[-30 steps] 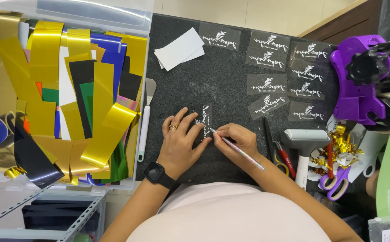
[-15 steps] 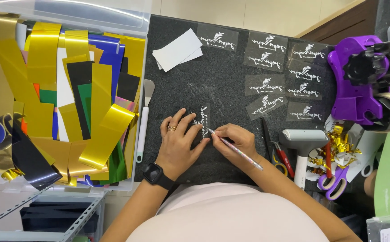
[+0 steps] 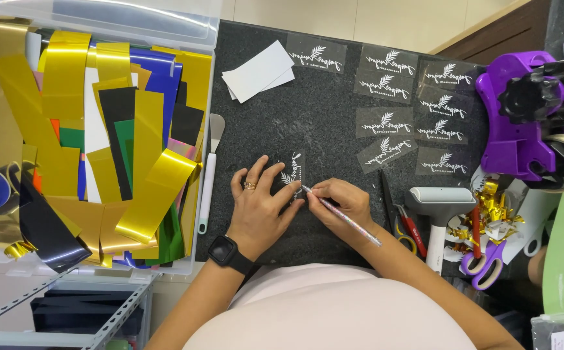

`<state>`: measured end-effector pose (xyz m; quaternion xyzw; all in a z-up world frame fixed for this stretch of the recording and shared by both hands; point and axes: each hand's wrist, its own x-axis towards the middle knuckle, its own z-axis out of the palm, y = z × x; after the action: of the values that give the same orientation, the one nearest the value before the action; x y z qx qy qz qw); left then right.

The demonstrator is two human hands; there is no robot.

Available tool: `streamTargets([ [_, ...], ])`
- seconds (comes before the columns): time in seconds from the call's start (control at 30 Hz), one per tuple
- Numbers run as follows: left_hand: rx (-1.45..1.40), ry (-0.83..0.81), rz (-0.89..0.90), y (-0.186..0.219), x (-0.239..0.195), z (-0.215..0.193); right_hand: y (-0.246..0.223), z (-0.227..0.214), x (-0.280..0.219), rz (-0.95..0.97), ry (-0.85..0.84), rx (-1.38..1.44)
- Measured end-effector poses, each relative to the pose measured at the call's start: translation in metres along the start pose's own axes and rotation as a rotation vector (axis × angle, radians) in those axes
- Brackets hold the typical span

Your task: The person is weeding small vinyl stickers using a specialized weeding tool to remove excess material from a cut design.

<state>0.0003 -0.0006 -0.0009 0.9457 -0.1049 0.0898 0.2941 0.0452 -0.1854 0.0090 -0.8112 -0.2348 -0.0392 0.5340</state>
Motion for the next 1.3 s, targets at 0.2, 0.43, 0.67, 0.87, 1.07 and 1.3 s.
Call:
streamTargets([
  [0.2,0.028,0.023,0.042,0.001,0.000,-0.001,0.001,-0.001,-0.001,0.021,-0.007,0.009],
  [0.43,-0.008,0.012,0.015,0.002,0.000,-0.003,-0.003,-0.002,0.001,0.052,-0.008,0.032],
  [0.67,-0.104,-0.030,-0.084,0.009,0.005,-0.010,0.003,-0.004,-0.003,0.151,-0.008,0.071],
  [0.87,-0.193,-0.061,-0.163,0.017,0.011,-0.021,0.008,-0.006,-0.002,0.224,-0.011,0.097],
  [1.07,-0.227,-0.085,-0.214,0.020,0.013,-0.019,0.018,-0.010,0.003,0.311,-0.068,0.105],
  [1.3,-0.232,-0.044,-0.299,0.026,0.015,-0.017,0.033,-0.012,0.007,0.389,-0.116,0.167],
])
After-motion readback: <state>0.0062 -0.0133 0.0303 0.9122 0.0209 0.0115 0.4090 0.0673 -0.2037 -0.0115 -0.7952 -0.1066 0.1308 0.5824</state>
